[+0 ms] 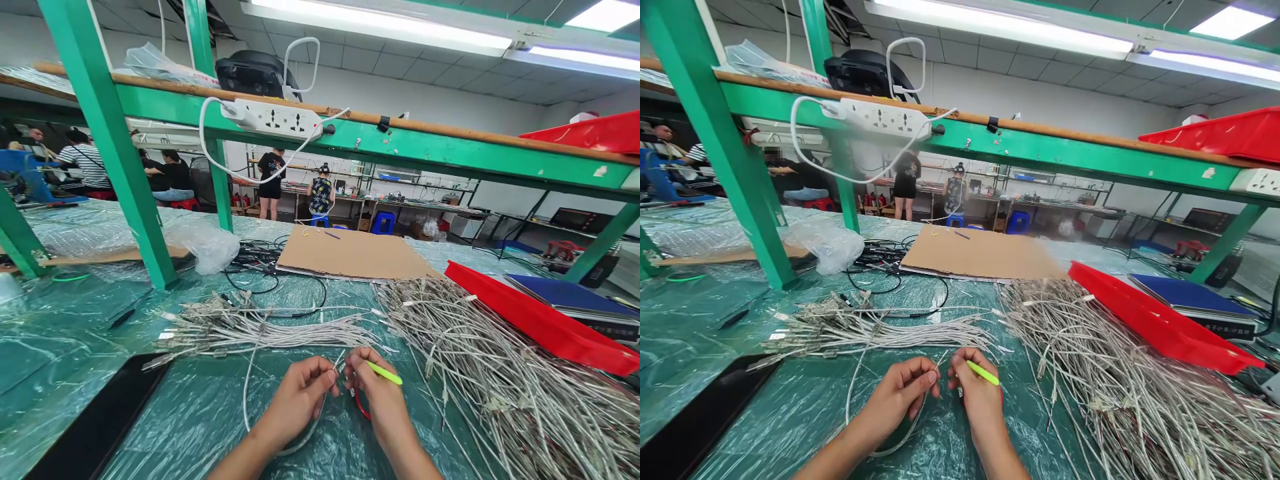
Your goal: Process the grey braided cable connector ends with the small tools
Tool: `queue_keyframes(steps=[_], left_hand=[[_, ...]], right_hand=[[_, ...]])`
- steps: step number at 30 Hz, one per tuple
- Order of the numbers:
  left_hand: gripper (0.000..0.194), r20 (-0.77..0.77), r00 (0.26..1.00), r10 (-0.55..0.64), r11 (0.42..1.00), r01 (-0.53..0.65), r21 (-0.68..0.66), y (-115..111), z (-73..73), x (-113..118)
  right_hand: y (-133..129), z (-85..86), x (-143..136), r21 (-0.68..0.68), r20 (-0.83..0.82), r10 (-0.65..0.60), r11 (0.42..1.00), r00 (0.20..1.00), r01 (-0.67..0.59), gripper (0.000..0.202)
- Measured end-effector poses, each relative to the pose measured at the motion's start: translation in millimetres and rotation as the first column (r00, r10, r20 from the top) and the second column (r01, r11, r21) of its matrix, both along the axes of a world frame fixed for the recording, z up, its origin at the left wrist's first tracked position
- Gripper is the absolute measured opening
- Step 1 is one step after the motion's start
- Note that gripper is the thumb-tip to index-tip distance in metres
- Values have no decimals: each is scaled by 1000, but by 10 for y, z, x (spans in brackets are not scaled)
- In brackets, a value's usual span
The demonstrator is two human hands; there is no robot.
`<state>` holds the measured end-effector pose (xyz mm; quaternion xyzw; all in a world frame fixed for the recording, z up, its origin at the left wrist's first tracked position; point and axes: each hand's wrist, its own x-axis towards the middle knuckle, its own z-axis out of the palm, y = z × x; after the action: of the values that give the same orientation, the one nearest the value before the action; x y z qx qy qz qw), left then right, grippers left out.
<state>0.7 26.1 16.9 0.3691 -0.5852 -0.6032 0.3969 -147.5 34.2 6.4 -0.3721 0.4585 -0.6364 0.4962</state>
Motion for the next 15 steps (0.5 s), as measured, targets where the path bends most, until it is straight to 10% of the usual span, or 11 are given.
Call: queue_keyframes(steps=[15], left_hand=[[40, 35, 998, -52, 999, 52, -13, 68, 86, -24]], right_hand=[[-4, -46, -6, 11, -61, 49, 999, 997, -49, 18]])
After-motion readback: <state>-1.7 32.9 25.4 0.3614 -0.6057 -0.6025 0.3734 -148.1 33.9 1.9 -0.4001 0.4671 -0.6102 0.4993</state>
